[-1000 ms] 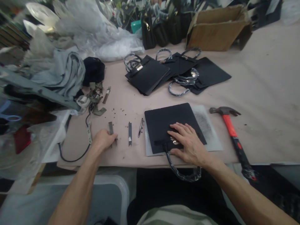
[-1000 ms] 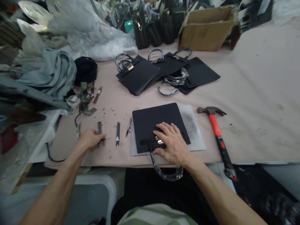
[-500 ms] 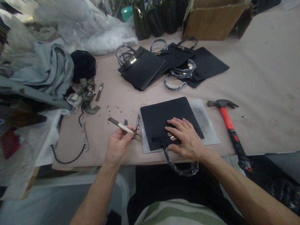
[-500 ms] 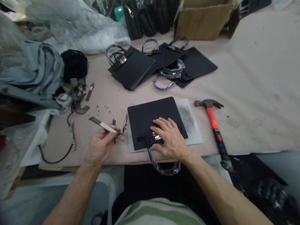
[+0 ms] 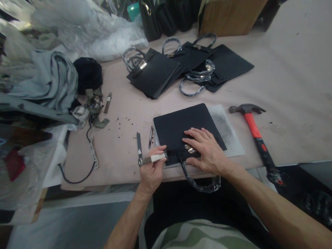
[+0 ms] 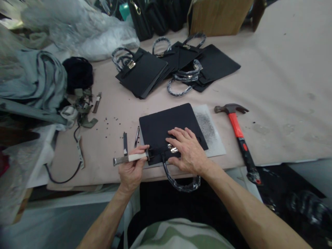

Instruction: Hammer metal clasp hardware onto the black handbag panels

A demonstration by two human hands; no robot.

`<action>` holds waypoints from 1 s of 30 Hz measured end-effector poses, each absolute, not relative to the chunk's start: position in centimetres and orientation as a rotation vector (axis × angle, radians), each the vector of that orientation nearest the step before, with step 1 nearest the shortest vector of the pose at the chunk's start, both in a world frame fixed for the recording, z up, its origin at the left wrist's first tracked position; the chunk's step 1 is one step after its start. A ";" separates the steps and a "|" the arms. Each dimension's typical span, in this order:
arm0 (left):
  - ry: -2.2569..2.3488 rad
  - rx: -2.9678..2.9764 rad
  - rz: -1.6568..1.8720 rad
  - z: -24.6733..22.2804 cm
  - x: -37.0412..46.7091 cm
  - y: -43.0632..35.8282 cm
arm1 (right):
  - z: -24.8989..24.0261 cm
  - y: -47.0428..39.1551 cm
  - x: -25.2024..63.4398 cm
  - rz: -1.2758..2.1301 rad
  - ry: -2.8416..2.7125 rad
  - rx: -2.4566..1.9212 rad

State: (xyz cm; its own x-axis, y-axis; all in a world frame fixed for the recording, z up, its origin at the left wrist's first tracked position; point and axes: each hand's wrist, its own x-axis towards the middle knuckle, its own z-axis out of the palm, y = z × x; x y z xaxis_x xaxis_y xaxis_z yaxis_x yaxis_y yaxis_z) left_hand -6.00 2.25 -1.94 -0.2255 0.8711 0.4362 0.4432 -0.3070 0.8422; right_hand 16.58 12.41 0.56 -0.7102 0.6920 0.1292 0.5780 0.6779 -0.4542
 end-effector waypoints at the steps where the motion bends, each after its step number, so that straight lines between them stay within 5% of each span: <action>1: 1.552 1.661 1.549 -2.0 -6.0 2.2 | 0.6 12.4 16.6 0.561 -2.599 -1.008; 30: 1.705 1.801 1.605 -2.7 -3.8 1.8 | 0.5 12.4 16.6 0.536 -2.591 -0.995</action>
